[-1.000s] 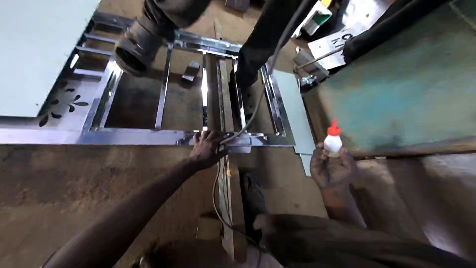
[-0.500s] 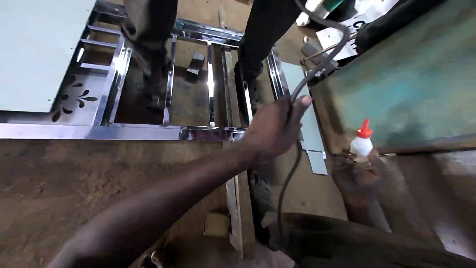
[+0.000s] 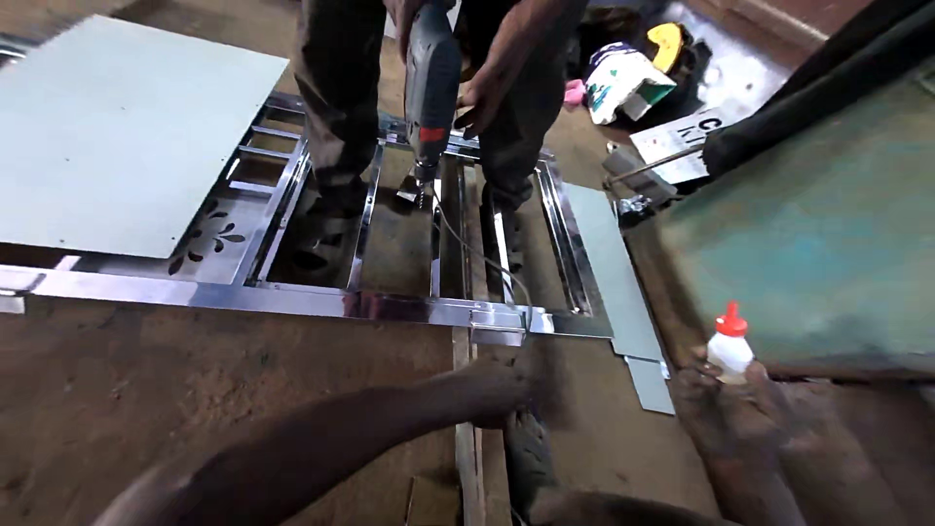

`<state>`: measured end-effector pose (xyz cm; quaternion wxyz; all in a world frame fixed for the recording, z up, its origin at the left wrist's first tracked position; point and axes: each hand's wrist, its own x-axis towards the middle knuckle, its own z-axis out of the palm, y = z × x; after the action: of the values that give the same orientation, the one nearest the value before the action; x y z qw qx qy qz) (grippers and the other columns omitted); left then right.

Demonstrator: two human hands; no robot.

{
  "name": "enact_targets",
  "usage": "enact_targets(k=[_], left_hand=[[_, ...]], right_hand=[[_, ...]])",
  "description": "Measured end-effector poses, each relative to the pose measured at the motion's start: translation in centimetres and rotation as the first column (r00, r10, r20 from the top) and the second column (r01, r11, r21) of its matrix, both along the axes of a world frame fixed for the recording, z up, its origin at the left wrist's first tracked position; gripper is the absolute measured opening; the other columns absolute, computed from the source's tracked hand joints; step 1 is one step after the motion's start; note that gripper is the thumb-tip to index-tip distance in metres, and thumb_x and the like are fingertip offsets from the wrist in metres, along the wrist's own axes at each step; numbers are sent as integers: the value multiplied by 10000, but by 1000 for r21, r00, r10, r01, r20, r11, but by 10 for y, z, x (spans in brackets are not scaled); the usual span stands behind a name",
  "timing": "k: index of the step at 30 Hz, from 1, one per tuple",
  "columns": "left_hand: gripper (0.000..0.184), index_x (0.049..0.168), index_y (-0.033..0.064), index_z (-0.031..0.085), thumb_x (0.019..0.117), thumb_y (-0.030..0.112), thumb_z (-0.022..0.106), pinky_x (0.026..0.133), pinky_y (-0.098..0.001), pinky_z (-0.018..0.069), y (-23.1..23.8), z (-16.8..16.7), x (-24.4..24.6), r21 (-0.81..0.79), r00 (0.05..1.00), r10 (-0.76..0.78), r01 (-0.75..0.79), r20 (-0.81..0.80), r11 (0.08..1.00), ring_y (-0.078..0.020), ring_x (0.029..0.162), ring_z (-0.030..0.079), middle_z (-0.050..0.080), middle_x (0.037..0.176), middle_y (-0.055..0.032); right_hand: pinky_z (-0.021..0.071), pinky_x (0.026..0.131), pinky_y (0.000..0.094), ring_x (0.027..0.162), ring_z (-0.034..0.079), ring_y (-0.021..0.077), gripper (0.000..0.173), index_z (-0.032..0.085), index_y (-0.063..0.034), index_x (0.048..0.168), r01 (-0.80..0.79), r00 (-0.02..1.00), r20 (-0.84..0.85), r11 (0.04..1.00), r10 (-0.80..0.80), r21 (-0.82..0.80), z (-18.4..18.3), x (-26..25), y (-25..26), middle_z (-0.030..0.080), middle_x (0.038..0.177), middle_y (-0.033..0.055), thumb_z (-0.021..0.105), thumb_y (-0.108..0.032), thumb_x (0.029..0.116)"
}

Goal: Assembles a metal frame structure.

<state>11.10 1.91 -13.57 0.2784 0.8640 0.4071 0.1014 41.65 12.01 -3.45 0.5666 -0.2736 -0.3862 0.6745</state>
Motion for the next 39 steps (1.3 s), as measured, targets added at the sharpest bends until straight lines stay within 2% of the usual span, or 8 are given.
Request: enact_targets(k=[2, 7, 10, 14, 20, 25, 31, 39], left_hand=[[384, 1359, 27, 588, 1056, 258, 537, 1108, -603, 397, -18, 34, -42, -106, 991, 21, -34, -129, 994, -425, 1288, 553, 618, 1318, -225], [467, 1442, -20, 530, 1088, 265, 422, 1182, -607, 312, -48, 77, -145, -213, 881, 303, -395, -364, 893, -458, 1428, 431, 502, 1503, -263], [319, 1142, 55, 729, 1033, 297, 552, 1035, -543, 486, -58, 34, -212, 134, 813, 537, -520, -225, 844, -362, 1207, 617, 684, 1212, -169], [467, 1346, 77, 636, 1047, 414, 513, 1106, -584, 400, -56, -1, -267, 173, 612, 747, -732, -260, 659, -384, 1346, 512, 576, 1417, -185], [593, 1353, 97, 621, 1038, 562, 430, 1119, -568, 394, -55, -26, -291, 51, 601, 738, -764, -308, 643, -368, 1334, 520, 587, 1391, -169], [752, 1265, 95, 669, 1013, 694, 291, 1143, -529, 383, -55, -17, -285, -94, 651, 641, -728, -405, 679, -323, 1341, 534, 611, 1378, -146], [785, 1232, 73, 673, 992, 720, 300, 1148, -502, 395, -59, -25, -289, -60, 668, 659, -717, -347, 695, -313, 1293, 576, 638, 1322, -149], [808, 1147, 45, 660, 995, 725, 251, 1099, -511, 424, -59, -19, -286, -61, 660, 653, -719, -372, 692, -333, 1216, 615, 664, 1225, -164]], right_hand=[[610, 632, 201, 724, 717, 80, 319, 697, -120, 1089, -6, 1000, -5, 1000, 6, 6, -2, -12, 1, 735, 978, 50, 756, -355, 880], [607, 609, 197, 683, 707, 76, 327, 701, -102, 1050, -45, 999, 12, 999, 46, -17, 0, -49, 5, 731, 916, 49, 770, -356, 857], [597, 604, 194, 676, 696, 68, 302, 700, -114, 1059, -82, 991, 103, 996, 86, -44, 0, -67, 10, 728, 920, 45, 731, -362, 889], [597, 644, 193, 703, 700, 82, 251, 659, -96, 1055, -93, 963, 242, 991, 115, -99, 14, -106, 15, 727, 932, 72, 459, -240, 1006], [592, 637, 205, 701, 685, 99, 239, 697, -89, 1085, -295, 843, 434, 948, 318, -121, 76, -142, 49, 712, 939, 96, 535, -225, 975], [589, 640, 233, 700, 680, 135, 293, 662, -66, 1171, -306, 692, 628, 933, 355, -190, 120, -169, 71, 705, 948, 132, 432, -175, 1026], [591, 634, 292, 706, 680, 167, 271, 654, -27, 1178, -307, 643, 679, 931, 354, -195, 56, -222, 78, 703, 908, 127, 462, -145, 1028], [596, 638, 304, 695, 681, 188, 256, 613, 54, 1159, -129, 877, 459, 989, 145, -66, -56, -291, 80, 699, 901, 166, 435, -87, 1040]])
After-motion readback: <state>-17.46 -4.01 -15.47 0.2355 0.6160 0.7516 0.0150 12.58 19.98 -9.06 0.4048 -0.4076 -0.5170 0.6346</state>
